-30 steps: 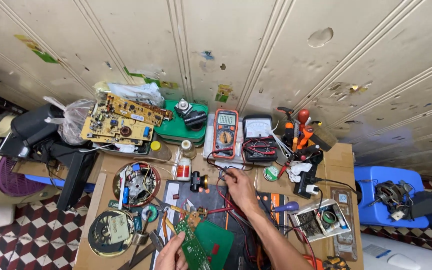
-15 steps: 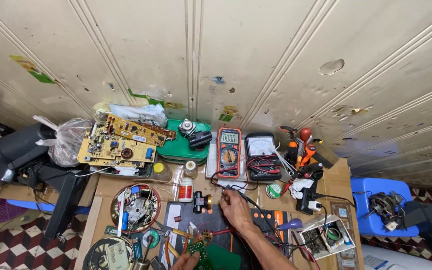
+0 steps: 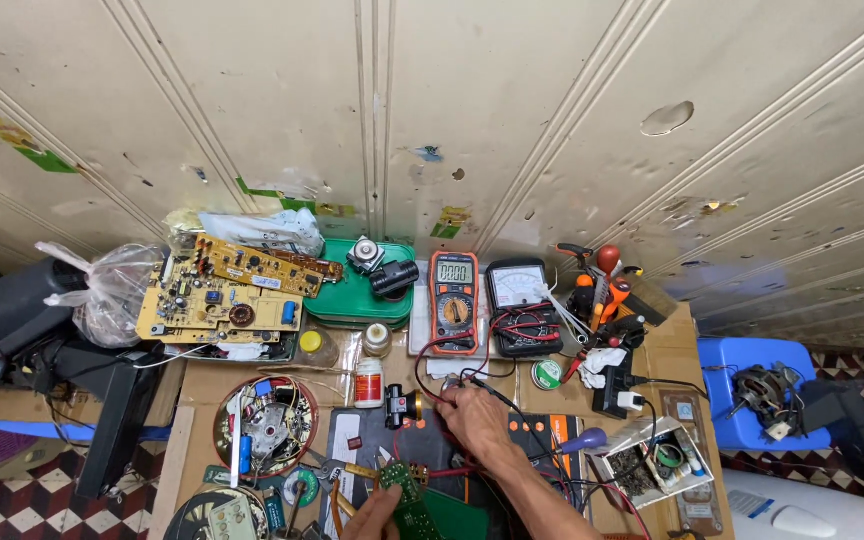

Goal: The person holds a green circuit board and uses a multimeter to test components on its surface. They then use a heat gun to apply heat to specific areas of the board while continuing to manipulate it with their hands.

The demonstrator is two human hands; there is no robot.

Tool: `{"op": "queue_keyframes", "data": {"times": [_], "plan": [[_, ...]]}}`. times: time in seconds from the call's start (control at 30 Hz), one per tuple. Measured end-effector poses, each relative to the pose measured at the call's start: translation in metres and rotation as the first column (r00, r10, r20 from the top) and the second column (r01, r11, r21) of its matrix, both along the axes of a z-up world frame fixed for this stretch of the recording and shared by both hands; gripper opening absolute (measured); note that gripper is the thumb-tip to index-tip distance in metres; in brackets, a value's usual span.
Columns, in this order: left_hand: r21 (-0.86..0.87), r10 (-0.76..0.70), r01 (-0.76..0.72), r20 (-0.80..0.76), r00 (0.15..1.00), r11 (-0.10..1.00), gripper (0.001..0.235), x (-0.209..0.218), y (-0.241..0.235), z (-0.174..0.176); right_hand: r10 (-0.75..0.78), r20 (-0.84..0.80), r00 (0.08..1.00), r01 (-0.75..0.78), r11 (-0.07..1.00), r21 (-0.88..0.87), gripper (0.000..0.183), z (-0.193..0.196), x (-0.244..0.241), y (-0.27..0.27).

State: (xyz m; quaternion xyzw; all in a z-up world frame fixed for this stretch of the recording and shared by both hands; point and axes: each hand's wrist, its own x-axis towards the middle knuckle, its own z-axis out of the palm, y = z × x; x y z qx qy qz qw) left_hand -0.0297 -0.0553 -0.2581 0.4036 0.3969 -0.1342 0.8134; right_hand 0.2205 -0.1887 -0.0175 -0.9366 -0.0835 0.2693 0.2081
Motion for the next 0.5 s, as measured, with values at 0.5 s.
{"op": "queue_keyframes", "data": {"times": [0.5], "plan": [[-0.339,0.021,-0.02,0.0,1.0,0.94,0.021,0.143,0.003,0.266,0.278,-0.373,0.885,-0.123,0.913,0.389,0.024,0.088,-0.005,-0.047]]}}
